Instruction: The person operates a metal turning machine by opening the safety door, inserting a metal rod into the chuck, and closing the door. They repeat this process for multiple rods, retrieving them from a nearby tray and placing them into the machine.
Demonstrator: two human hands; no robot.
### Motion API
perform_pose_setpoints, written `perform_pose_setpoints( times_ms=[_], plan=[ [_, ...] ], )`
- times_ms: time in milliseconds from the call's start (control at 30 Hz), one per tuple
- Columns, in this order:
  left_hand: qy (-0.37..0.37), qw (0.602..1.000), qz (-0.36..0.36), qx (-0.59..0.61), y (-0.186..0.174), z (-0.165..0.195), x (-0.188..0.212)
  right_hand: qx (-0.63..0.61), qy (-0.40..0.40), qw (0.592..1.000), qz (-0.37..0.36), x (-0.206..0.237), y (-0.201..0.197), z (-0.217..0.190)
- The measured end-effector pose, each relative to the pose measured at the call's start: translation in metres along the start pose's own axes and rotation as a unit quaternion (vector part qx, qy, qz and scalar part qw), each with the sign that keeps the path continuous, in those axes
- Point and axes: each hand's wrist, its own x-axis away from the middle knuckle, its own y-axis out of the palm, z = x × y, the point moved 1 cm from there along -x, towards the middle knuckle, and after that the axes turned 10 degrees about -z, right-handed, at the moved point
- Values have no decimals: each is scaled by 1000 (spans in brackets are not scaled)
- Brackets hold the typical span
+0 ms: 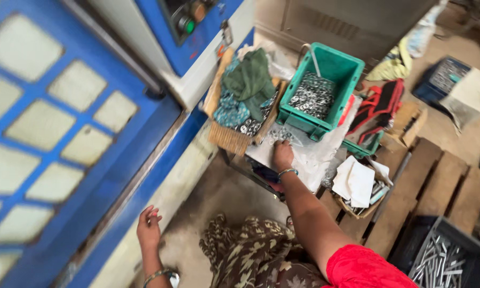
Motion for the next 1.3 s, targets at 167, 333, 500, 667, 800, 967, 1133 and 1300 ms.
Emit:
perform_pose_setpoints(
  times_ms=[167, 333, 500, 667, 800, 967, 1133, 1300],
  plan=[
    [-9, 999, -36, -40, -22, 2, -56, 27, 37, 999, 16, 1, 13, -6],
    [16, 995, -92, -20, -16, 3, -85, -22, 77, 996, 25, 12, 17, -1],
    [55, 994, -97, -13, -23, 4, -97, 14, 79, 982, -168, 2, 18, -17],
    [67, 996, -56, 28, -40, 24, -104, -233, -90, 888, -385, -15, 12, -82],
    [96, 987, -41, 120, -43, 59, -108, -391, -238, 804, -380, -15, -29, -151],
    [166, 976, -43, 134, -28, 131, -125, -381, -308, 808, -328, -3, -95, -213],
    [252, 931, -88, 248, 7, 234, -195, -408, -365, 764, -341, -19, -142, -240],
    [311, 931, 37, 186, 48, 337, -284, -475, -377, 716, -345, -56, -167, -240]
  ],
)
